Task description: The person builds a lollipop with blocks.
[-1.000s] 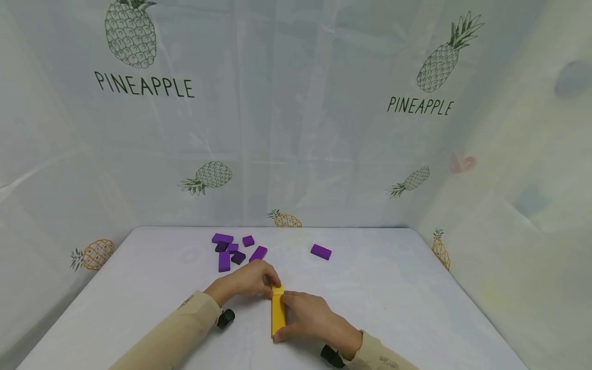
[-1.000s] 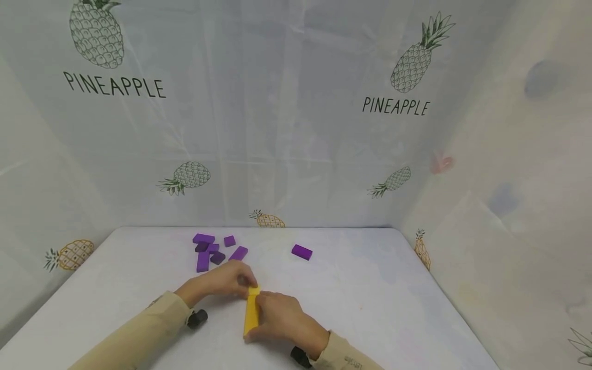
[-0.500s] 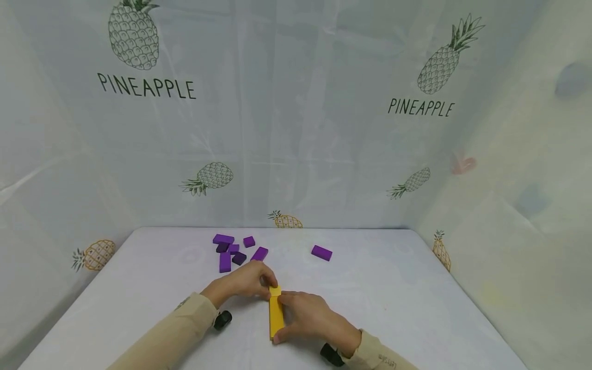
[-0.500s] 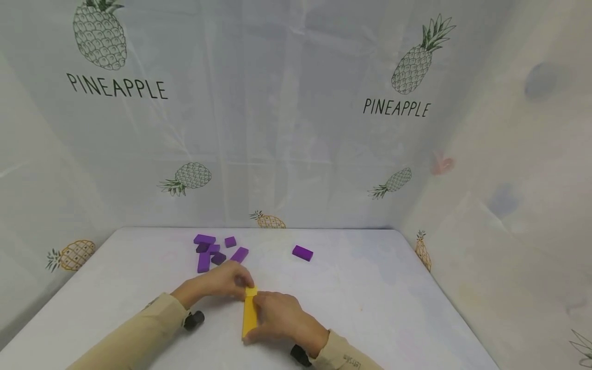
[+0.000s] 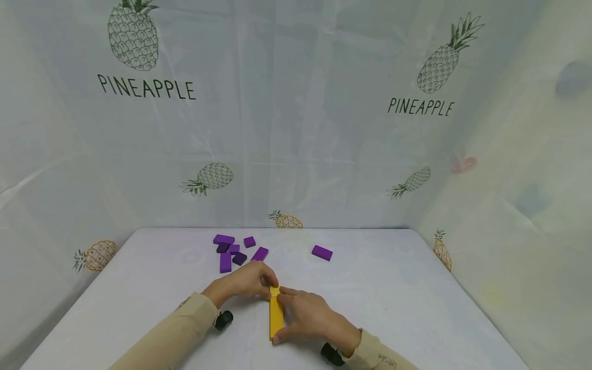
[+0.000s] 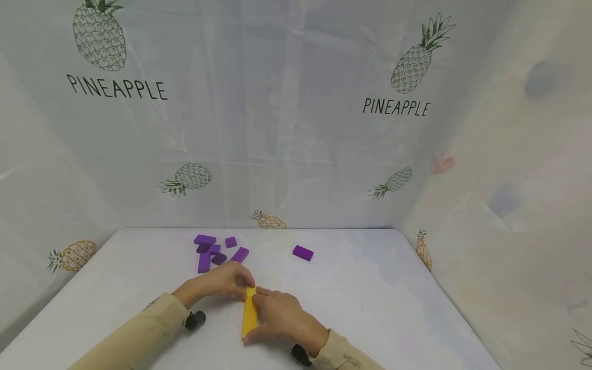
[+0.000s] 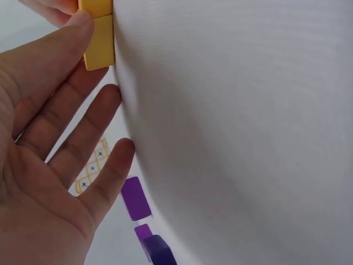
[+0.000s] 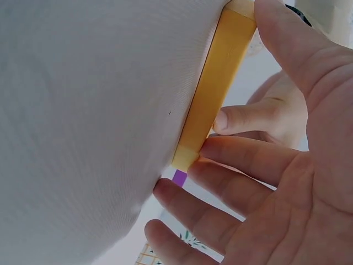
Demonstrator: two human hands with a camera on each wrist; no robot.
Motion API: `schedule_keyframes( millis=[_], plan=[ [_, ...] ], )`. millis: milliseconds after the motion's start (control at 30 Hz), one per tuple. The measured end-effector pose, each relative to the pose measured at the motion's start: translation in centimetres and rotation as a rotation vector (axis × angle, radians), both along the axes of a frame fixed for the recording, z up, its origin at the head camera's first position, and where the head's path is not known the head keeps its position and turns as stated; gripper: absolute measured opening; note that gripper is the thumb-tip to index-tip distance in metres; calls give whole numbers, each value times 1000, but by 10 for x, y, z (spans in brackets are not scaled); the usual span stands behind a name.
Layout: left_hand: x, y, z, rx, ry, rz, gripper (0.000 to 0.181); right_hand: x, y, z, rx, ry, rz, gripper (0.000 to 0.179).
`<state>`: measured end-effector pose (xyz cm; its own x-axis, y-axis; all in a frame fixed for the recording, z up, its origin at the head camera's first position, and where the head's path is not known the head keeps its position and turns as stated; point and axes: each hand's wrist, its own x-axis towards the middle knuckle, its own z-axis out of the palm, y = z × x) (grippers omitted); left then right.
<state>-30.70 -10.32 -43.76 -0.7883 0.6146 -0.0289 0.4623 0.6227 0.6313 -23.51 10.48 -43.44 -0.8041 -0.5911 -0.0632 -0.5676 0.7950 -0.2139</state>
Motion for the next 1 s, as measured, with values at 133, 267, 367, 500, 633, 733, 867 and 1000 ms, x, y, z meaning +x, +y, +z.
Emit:
schedule_keyframes(
  millis=[133,267,367,500,633,733,867,1000],
  plan=[
    [0,0,-1,6,-13,12,22,-1,-1,1,6,-5,-3,93],
    [0,0,-4,12,-22,16,23,0,-2,2,17,8,-4,92],
    [0,-2,-5,18,-13,12,26,0,-3,1,20,23,0,91],
    [-2,-7,-5,29,9,20,30,-1,-2,0,18,30,2,90],
    [-5,-15,0,33,24,86,32,0,-2,0,17,35,5,90],
    [-11,-20,5,30,42,163,37,0,-2,1,19,35,5,89],
    [-24,-26,5,40,103,246,43,0,-2,2,17,34,-5,90],
    [-36,-30,2,29,164,282,44,1,-2,0,18,42,-7,90]
  ],
)
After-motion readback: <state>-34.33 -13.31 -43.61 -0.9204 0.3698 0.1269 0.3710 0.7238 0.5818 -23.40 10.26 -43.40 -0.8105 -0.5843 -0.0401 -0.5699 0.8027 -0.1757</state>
